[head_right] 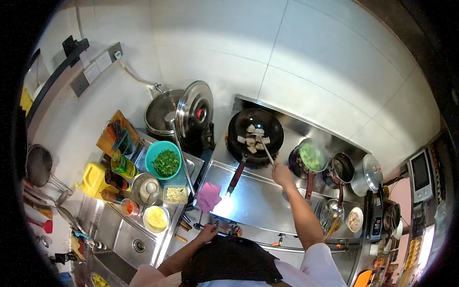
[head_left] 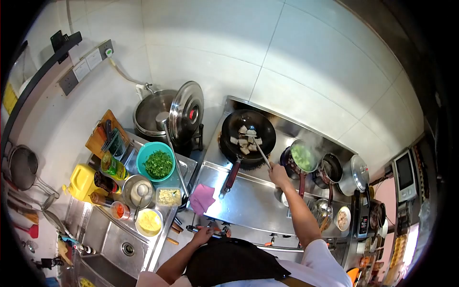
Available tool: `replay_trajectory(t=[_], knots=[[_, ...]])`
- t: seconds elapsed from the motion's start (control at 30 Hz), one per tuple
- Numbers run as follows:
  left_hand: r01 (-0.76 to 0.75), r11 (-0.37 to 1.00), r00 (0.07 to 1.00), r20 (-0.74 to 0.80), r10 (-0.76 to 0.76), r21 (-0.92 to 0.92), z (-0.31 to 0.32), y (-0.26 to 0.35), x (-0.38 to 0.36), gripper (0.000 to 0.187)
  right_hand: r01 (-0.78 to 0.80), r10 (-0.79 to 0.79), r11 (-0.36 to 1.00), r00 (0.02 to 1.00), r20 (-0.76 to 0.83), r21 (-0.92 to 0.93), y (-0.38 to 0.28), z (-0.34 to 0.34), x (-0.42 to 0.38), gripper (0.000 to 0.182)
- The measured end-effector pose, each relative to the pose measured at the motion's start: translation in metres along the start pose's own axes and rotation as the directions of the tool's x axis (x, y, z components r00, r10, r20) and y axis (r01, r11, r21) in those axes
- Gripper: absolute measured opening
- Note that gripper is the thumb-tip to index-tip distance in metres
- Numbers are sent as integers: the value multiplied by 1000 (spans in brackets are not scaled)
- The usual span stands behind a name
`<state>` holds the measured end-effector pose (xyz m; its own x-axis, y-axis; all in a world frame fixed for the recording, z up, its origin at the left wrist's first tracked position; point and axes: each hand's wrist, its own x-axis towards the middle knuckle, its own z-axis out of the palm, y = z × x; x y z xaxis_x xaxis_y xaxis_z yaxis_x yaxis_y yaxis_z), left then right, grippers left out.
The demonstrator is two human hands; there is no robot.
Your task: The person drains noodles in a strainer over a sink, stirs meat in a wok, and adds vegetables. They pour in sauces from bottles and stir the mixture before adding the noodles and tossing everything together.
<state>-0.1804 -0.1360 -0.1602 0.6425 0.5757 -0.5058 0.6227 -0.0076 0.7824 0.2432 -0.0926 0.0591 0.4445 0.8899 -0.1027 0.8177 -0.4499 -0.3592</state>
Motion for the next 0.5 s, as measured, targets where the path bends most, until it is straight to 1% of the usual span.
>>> replay_trajectory(t=[0.03, 0.1, 0.17, 0.2, 0.27, 0.3, 0.33, 0.37, 0.4, 0.47, 0.5], knots=[[64, 995, 997, 25, -66, 80, -3, 1, 0, 40, 14, -15, 1000, 1000, -26, -8, -1, 5, 5, 28], [66, 996, 997, 27, -68, 62, -6, -1, -1, 41, 31, -32, 999, 998, -50, -13, -1, 19, 17, 27], [67, 997, 997, 36, -69, 48, -7, -1, -2, 42, 5, -7, 1000, 996, -92, -22, 3, 34, 28, 28], [52, 997, 998, 26, -53, 59, -11, 1, -2, 42, 7, -9, 1000, 996, -94, -22, 4, 33, 26, 28], [37, 997, 999, 9, -38, 63, -16, 6, -2, 42, 79, -81, 996, 995, -53, -35, 10, 26, 23, 27], [33, 999, 998, -48, -32, 19, -18, 7, -3, 41, 86, -88, 996, 995, -50, -38, 7, 14, 17, 27], [27, 999, 994, -103, -29, -25, -18, 6, -5, 41, 75, -72, 994, 996, -46, 85, 1, -5, 6, 25], [30, 999, 994, -104, -33, -31, -16, 2, -6, 41, 60, -53, 977, 998, -39, 207, -3, -20, -5, 24], [36, 999, 992, -116, -40, -38, -15, 1, -5, 40, 65, -58, 977, 998, -36, 204, -1, -28, -10, 24], [42, 998, 990, -134, -48, -47, -13, -3, -4, 40, 54, -54, 998, 998, 21, 28, 0, -36, -17, 21], [62, 998, 989, -135, -64, -23, -10, -4, -6, 40, 59, -59, 998, 998, 22, 27, -1, -34, -17, 21]])
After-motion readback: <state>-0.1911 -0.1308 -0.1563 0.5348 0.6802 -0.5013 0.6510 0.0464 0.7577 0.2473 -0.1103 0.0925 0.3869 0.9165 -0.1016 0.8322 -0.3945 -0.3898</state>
